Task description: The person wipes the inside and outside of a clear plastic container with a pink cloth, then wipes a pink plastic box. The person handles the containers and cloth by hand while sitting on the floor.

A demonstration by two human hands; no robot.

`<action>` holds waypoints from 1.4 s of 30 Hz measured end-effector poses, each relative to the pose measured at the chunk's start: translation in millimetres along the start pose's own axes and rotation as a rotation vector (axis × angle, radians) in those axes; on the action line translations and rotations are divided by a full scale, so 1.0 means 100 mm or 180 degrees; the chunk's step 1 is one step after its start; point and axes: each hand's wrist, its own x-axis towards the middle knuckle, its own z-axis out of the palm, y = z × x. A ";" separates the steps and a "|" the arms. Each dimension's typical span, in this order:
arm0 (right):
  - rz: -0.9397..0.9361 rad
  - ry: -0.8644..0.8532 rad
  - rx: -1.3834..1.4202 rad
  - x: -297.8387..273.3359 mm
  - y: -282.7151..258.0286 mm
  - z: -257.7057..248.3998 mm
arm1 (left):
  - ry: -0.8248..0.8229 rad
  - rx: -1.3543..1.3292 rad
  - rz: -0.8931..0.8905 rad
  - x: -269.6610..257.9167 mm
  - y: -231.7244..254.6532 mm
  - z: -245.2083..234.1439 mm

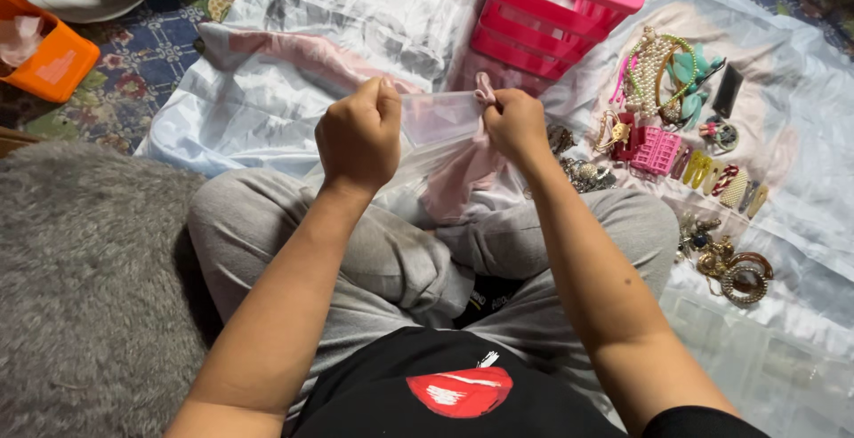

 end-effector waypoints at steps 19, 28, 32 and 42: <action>-0.0953 0.0408 0.0802 -0.53 -0.23 0.14 | 0.0253 0.0114 -0.0390 0.18 -0.29 0.01; -0.1380 0.0295 0.1518 -0.63 -0.58 0.39 | 0.0238 -0.0019 -0.0263 0.21 -0.42 -0.01; -0.0557 -0.0012 0.1481 -0.42 -0.21 0.30 | 0.0138 -0.0047 -0.0395 0.22 -0.35 0.00; -0.1837 0.0132 0.1683 -0.89 -1.13 0.24 | 0.0127 -0.0047 -0.0230 0.19 -0.31 -0.02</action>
